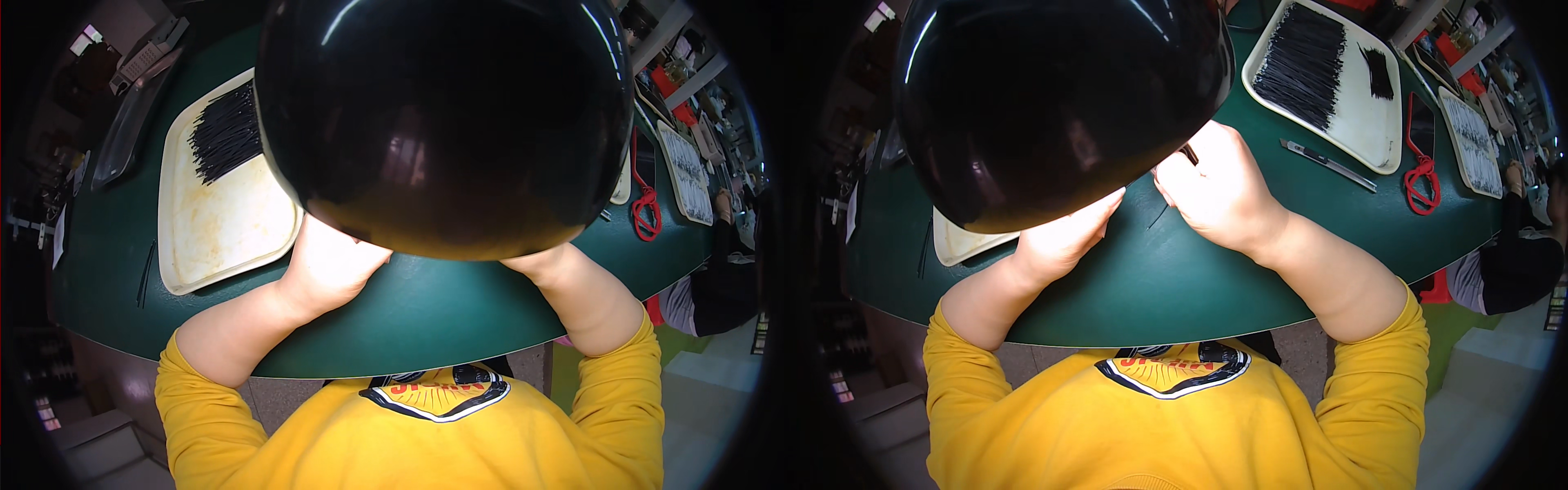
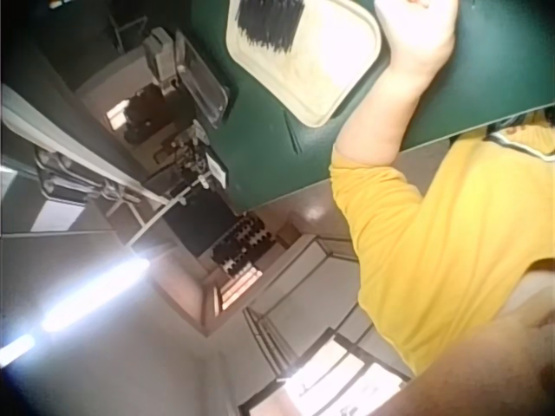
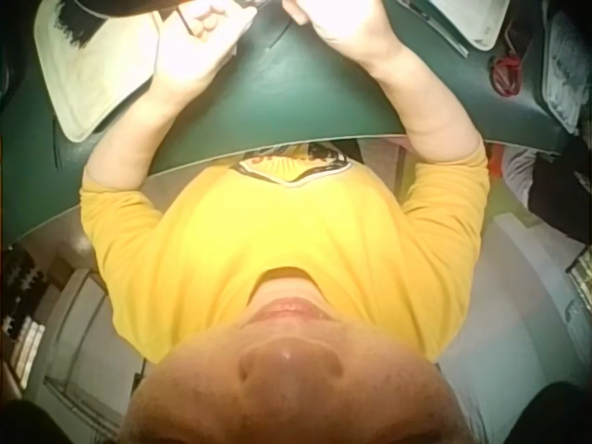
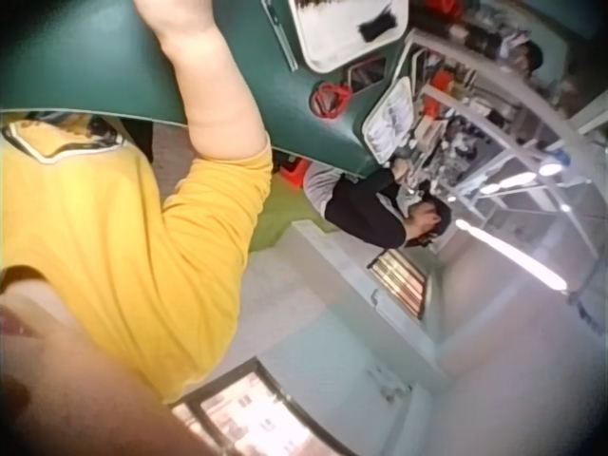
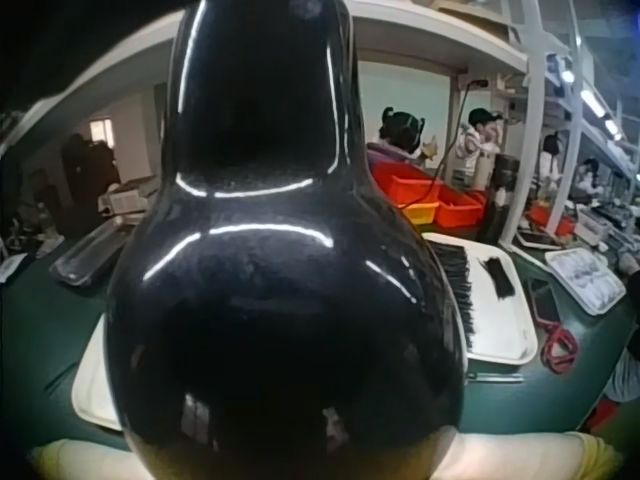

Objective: Assembling or sorting small electronic components on a production line workstation.

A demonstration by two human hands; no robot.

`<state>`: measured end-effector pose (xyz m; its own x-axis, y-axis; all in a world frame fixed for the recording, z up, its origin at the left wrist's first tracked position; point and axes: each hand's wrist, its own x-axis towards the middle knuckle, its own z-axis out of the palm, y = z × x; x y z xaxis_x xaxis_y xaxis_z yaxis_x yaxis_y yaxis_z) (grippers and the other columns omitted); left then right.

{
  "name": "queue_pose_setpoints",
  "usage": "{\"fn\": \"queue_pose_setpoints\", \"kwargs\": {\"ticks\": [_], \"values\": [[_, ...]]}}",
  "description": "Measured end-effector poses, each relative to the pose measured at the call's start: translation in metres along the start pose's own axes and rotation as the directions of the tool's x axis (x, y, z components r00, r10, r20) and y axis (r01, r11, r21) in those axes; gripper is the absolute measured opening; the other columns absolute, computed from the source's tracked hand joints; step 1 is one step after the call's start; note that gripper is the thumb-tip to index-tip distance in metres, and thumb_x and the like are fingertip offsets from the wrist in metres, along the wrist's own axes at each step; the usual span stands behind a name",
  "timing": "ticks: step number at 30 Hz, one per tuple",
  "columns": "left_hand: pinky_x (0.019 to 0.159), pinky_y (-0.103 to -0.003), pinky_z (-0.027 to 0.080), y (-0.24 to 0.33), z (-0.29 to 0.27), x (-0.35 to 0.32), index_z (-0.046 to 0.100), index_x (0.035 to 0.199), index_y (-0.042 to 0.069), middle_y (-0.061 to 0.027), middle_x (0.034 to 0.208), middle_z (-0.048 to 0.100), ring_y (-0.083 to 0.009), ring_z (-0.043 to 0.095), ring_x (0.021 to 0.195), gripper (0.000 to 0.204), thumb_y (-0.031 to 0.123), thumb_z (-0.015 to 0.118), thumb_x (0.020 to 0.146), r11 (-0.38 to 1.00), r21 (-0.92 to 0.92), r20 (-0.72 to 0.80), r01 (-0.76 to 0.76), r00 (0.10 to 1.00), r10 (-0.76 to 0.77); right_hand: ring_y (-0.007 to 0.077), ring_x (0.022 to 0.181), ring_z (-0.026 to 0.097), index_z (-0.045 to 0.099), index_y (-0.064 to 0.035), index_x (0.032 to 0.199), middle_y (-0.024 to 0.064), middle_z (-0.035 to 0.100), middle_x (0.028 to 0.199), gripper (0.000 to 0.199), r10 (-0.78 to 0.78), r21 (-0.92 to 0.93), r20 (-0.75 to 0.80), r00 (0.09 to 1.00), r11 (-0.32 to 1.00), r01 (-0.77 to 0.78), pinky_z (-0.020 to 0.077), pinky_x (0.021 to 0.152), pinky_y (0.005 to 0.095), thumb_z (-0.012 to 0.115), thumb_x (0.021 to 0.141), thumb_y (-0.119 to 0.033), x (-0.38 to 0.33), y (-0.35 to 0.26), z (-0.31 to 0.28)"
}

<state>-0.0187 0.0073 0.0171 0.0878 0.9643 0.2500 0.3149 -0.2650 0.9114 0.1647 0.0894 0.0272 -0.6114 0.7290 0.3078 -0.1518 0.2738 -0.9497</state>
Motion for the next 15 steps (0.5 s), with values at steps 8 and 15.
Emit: {"fn": "queue_pose_setpoints", "kwargs": {"ticks": [8, 15], "values": [[0.076, -0.029, 0.048, 0.002, 0.0, 0.001, 0.058, 0.098, -0.003, -0.01, 0.093, 0.062, -0.0174, 0.058, 0.084, 0.023, 0.0, 0.062, 0.075, 0.998, 0.04, 0.005, -0.047, 0.999, 0.046, 0.0041, 0.06, 0.047, 0.058, 0.001, 0.081, 0.002, 0.056, 0.067, 0.007, -0.104, 0.076, -0.008, 0.995, 0.992, 0.104, 0.0385, 0.053, 0.0203, 0.052, 0.08, -0.001, 0.0, 0.003, 0.002], [0.061, -0.023, 0.042, -0.003, 0.009, -0.002, 0.061, 0.094, -0.001, -0.0041, 0.083, 0.06, -0.0105, 0.053, 0.07, 0.013, 0.003, 0.061, 0.082, 0.991, -0.133, -0.047, 0.035, 0.998, -0.042, 0.0053, 0.061, 0.049, 0.057, 0.0019, 0.083, 0.0029, 0.056, 0.068, 0.008, -0.049, -0.047, -0.027, 0.998, 0.998, 0.048, 0.039, 0.055, 0.0197, 0.052, 0.081, -0.003, 0.002, 0.005, 0.007]]}}
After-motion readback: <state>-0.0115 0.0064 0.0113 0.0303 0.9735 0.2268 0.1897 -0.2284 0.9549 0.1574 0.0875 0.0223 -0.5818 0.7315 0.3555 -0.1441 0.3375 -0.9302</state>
